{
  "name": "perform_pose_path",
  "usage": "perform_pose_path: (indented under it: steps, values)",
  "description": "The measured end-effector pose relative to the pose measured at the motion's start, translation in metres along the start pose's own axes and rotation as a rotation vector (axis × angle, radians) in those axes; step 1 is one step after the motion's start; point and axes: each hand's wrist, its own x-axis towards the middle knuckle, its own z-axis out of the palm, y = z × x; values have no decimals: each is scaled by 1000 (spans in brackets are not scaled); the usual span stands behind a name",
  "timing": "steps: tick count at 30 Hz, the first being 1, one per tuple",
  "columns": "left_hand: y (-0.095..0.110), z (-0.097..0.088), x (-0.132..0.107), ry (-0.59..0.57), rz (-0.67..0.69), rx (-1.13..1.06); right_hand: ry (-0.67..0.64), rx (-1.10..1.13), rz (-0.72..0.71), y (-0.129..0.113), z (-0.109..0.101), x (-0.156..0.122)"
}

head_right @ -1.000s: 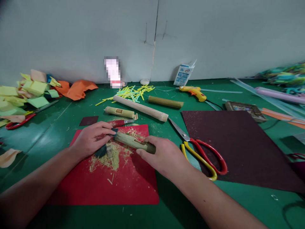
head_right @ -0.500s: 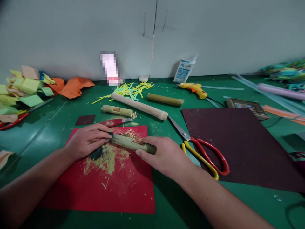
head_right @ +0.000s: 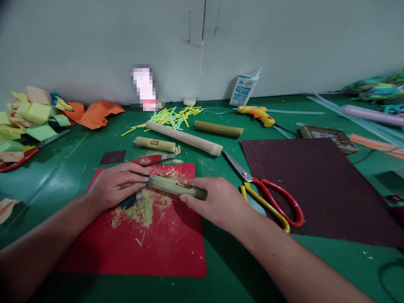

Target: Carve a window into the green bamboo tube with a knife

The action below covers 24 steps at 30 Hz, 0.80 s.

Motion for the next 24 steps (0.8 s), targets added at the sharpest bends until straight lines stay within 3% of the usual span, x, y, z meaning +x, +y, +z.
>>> perform_pose_path:
  steps: [10, 16, 24]
  values:
    - [0, -2, 1, -65, 14, 16, -1, -7, 4, -1, 0, 0]
    - [1, -2, 9, -53, 121, 58, 1, -8, 8, 0, 1, 0]
    - [-2, -3, 8, -98, 142, 93, -34, -2, -2, -3, -2, 0]
